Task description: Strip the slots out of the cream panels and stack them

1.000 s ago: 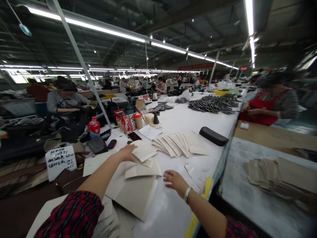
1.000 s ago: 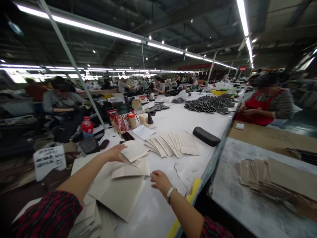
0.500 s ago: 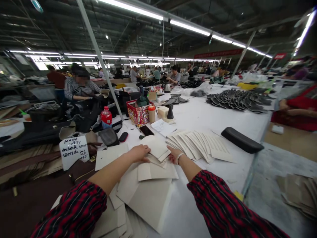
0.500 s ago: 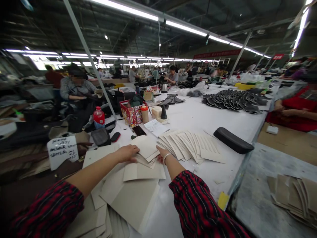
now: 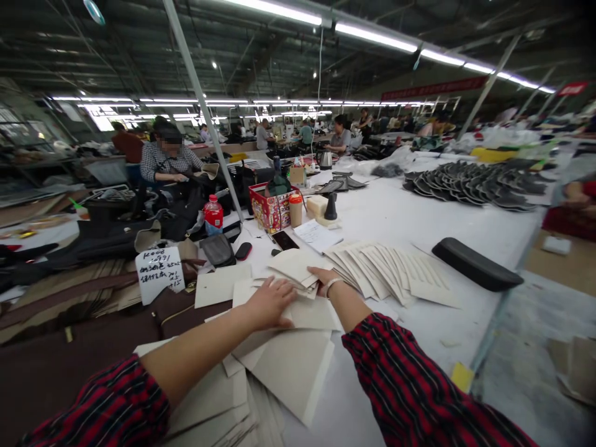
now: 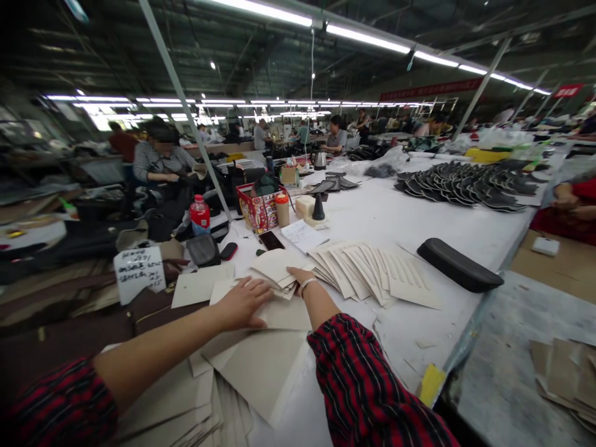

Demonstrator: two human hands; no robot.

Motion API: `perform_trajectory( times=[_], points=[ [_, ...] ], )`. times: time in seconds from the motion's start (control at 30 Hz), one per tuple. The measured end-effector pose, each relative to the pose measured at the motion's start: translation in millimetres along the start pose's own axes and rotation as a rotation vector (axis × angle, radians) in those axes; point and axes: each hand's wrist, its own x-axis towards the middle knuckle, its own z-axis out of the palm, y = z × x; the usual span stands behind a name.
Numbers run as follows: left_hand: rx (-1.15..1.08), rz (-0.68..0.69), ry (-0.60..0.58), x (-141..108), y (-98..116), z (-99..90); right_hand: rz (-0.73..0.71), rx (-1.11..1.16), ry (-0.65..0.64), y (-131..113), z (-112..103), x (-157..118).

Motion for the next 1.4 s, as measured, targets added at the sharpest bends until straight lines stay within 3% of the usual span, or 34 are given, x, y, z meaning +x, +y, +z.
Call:
perform_trajectory(
  times=[0.1, 0.27, 0.33, 0.4, 0.5, 0.6, 0.67, 0.73, 0.8, 0.83, 0.9, 0.97, 1.07, 1.13, 1.27, 1.33, 1.4],
  points=[
    [0.069, 0.097, -0.043, -15.0, 29.3, 4.2, 0.018, 0.13, -0.024, -0.1, 13.9, -7.3],
    [0.123, 0.035, -0.076, -24.3, 55.1, 9.0, -0.115, 0.2, -0.13, -11.9, 16.6, -38.3],
    [0.057, 0.003, -0.066, -26.9, 55.4, 5.6, -0.225, 0.19, -0.271, -24.3, -1.3, -63.8],
    [-0.057, -0.094, -0.024, -32.5, 48.5, 0.2, -0.316, 0.128, -0.414, -39.7, -32.3, -95.1],
    [-0.304, -0.36, 0.094, -43.6, 28.9, -7.3, -0.396, -0.006, -0.531, -61.1, -91.2, -141.9],
    [-0.631, -0.593, 0.223, -45.2, 21.0, -12.9, -0.382, -0.2, -0.578, -66.4, -138.9, -171.7],
    [-0.757, -0.66, 0.353, -37.2, 35.6, -16.8, -0.286, -0.372, -0.601, -56.0, -154.1, -174.8],
    [-0.734, -0.603, 0.517, -25.2, 66.4, -19.7, -0.169, -0.571, -0.601, -38.1, -156.2, -164.0],
    [-0.61, -0.395, 0.554, -14.3, 104.9, -18.2, -0.102, -0.771, -0.565, -20.6, -150.6, -144.3],
    [-0.538, -0.254, 0.493, -10.5, 123.5, -14.4, -0.112, -0.856, -0.535, -14.3, -147.2, -134.2],
    [-0.406, 0.006, 0.245, -6.7, 153.7, -0.5, -0.226, -1.008, -0.439, -8.2, -143.3, -119.5],
    [-0.293, 0.123, 0.015, -8.4, 171.9, 19.2, -0.406, -1.143, -0.275, -7.2, -147.7, -117.2],
    [-0.161, 0.09, -0.091, -16.8, 184.5, 46.6, -0.544, -1.232, 0.023, 3.9, -170.4, -137.2],
    [-0.1, 0.038, -0.086, -21.1, 191.8, 57.1, -0.452, -1.163, 0.142, 26.3, -187.8, -159.1],
    [-0.057, 0.002, -0.068, -16.9, 207.7, 53.3, -0.142, -0.918, 0.126, 85.6, -199.8, -195.6],
    [-0.105, 0.014, -0.048, -9.7, 207.2, 41.9, -0.113, -0.898, 0.12, 103.2, -193.6, -204.8],
    [-0.182, -0.056, 0.048, -2.6, 199.3, 30.8, -0.177, -0.995, 0.182, 107.5, -184.8, -210.4]
  ],
)
